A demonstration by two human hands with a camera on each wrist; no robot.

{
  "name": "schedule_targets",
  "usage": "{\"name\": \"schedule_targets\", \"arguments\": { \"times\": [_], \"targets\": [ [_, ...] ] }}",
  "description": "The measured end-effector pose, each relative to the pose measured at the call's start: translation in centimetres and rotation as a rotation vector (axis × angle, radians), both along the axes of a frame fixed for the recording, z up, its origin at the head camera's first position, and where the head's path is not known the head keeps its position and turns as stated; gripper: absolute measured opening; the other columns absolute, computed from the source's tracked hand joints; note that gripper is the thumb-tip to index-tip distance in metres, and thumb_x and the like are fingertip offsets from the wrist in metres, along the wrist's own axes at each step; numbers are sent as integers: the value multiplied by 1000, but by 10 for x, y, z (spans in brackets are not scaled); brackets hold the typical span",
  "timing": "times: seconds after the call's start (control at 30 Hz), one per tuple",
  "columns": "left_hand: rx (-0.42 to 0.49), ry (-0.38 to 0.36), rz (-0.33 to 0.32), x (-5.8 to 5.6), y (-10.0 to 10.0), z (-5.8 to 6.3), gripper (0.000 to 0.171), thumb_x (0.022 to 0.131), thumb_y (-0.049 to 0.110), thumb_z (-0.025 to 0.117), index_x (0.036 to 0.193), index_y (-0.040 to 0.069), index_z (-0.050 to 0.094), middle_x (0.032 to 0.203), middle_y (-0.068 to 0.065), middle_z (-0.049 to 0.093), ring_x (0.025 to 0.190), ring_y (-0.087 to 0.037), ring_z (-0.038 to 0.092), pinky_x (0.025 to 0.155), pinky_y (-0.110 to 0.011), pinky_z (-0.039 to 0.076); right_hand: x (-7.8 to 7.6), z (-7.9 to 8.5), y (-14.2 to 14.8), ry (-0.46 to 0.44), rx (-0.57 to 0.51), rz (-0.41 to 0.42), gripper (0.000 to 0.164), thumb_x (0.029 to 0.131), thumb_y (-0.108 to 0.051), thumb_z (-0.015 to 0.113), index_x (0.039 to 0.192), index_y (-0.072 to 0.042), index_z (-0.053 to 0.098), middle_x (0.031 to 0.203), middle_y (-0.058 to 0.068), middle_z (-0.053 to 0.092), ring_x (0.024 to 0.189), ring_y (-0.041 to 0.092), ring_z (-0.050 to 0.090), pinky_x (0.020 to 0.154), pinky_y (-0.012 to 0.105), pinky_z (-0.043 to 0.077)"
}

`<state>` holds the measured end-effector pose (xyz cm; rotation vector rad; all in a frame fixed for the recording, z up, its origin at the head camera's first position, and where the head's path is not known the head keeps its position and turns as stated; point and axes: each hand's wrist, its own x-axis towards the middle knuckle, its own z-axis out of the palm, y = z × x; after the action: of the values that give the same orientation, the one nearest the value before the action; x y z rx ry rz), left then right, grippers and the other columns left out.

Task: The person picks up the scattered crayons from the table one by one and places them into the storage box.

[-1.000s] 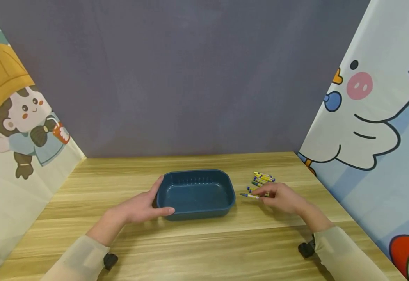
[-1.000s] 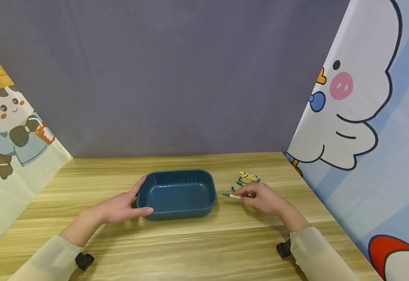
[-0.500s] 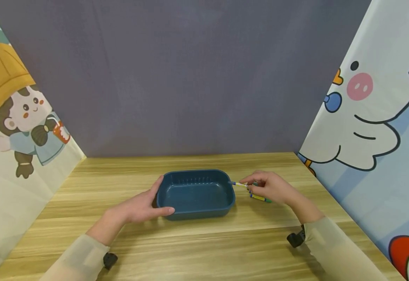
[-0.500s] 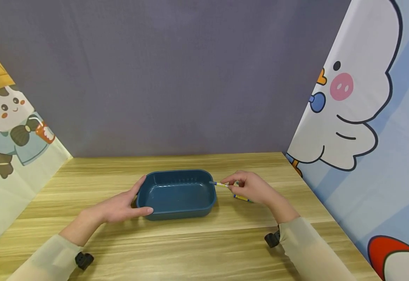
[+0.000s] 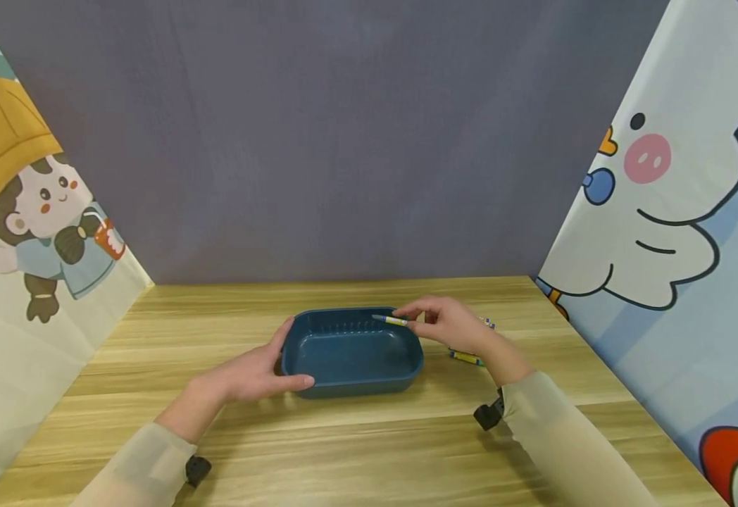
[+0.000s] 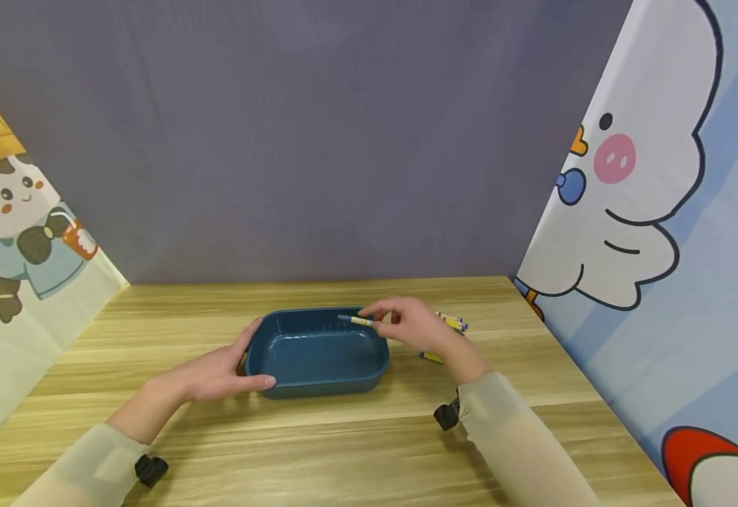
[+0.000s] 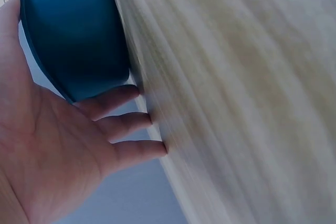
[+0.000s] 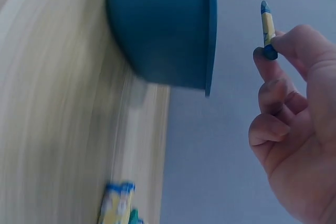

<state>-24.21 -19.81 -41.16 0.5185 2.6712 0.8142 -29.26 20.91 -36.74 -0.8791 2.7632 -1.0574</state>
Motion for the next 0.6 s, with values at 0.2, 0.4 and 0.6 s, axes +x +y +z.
{"name": "schedule_targets", "arguments": {
  "times": [0.2, 0.4, 0.6],
  "targets": [
    [6, -1, 3, -3, 0, 0, 133, 93, 73, 75, 177, 19, -13, 151, -33, 62, 132, -38, 68, 111, -60, 53, -13, -2, -31, -36, -46, 26, 32, 107, -20, 71, 137, -26, 79, 116, 6, 79, 67, 14, 53, 61, 30, 46],
    [29, 6, 1, -4, -2, -1, 133, 92, 71, 77, 177, 16, -10, 151, -32, 62, 132, -36, 67, 111, -59, 52, -28, -12, -61, -57, -64, 102, 31, 108, -15, 67, 137, -15, 79, 117, 16, 79, 71, 12, 55, 64, 29, 47],
    [56, -2, -11, -5, -2, -1, 132, 93, 68, 79, 177, 15, -7, 149, -27, 64, 124, -31, 69, 106, -57, 54, -34, -22, -84, -67, -35, 122, 28, 110, -17, 67, 135, -19, 80, 124, 6, 80, 75, 10, 56, 68, 28, 47]
  ]
}}
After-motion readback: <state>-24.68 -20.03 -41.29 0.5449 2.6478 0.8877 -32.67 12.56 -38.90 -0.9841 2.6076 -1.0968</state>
